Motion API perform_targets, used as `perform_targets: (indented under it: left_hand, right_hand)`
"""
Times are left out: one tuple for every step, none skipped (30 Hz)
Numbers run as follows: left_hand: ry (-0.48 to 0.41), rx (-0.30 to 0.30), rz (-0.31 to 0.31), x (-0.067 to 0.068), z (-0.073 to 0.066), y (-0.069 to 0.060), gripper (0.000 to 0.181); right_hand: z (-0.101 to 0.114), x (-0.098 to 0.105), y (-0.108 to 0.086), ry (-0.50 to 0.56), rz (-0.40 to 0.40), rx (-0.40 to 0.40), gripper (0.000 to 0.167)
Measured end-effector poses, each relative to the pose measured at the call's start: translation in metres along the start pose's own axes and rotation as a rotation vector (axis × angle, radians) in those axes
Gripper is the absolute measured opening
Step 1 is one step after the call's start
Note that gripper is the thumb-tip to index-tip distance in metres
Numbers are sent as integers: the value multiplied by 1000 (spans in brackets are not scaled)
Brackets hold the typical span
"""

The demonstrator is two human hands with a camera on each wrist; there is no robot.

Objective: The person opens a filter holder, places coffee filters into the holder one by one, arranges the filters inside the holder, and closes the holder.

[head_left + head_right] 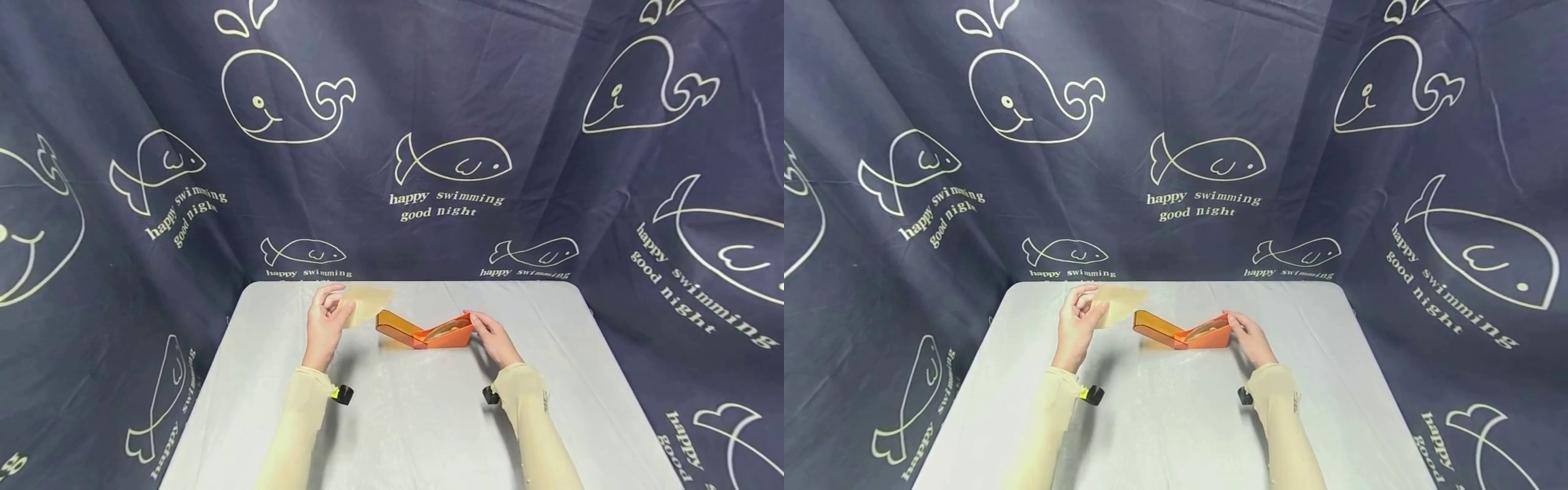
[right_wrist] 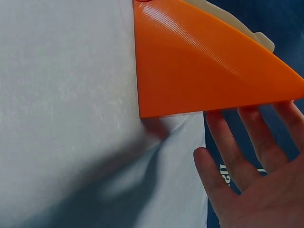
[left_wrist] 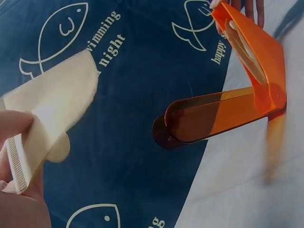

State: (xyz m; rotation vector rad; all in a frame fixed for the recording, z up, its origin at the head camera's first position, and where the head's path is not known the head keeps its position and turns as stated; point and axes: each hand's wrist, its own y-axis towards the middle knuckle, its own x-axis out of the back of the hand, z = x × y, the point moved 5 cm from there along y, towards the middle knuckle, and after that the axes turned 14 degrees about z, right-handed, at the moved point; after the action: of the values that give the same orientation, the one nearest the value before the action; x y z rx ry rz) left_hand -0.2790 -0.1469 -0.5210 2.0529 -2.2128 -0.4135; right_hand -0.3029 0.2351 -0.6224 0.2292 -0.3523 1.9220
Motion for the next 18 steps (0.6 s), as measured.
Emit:
perform_targets:
  left_hand:
    - [-8,5,-6,0,0,0,37]
    - [-17,11,-11,0,1,1,33]
    - [-20,17,-18,0,1,1,30]
    - [-18,21,-24,-1,2,1,27]
    - [-16,25,-29,-2,2,2,24]
    - [-12,27,-31,-2,3,2,22]
    - [-6,30,-33,-2,4,2,22]
    - [1,31,-35,-1,4,2,22]
    - [8,34,-34,-1,5,1,23]
    - [10,36,-31,-1,6,1,24]
    - [9,36,-26,-1,6,0,27]
    - [3,35,-21,-1,6,0,30]
    - [-7,34,-14,-1,6,-1,32]
    - [-19,33,-4,-1,7,-1,34]
    - [-32,32,7,-2,7,-1,36]
    - [-46,31,19,-2,7,-1,37]
    - [-54,32,31,-3,7,-1,37]
    - [-62,33,45,-3,7,-1,36]
  right_hand:
    - [0,0,0,6,-3,0,53]
    - [0,0,0,12,-4,-3,53]
    - [1,-1,0,8,-2,-4,53]
    - [2,-1,0,3,-3,-6,53]
    - [3,-1,-1,-1,-2,-7,52]
    - [7,-1,-3,8,0,-10,52]
    - [10,-1,-4,16,8,-14,51]
    - [15,-2,-7,19,15,-12,50]
    - [20,-3,-9,18,22,-10,49]
    - [26,-3,-12,22,26,-14,48]
    - [32,-4,-15,21,29,-15,47]
    - [38,-4,-17,21,30,-18,46]
    - [42,-4,-19,8,30,-20,46]
    - [46,-4,-20,-2,29,-21,46]
    - [47,-4,-20,-12,31,-25,46]
    - [47,-4,-20,-15,32,-26,46]
    - [46,-4,-20,-13,31,-23,46]
    - [42,-3,-18,-6,29,-24,46]
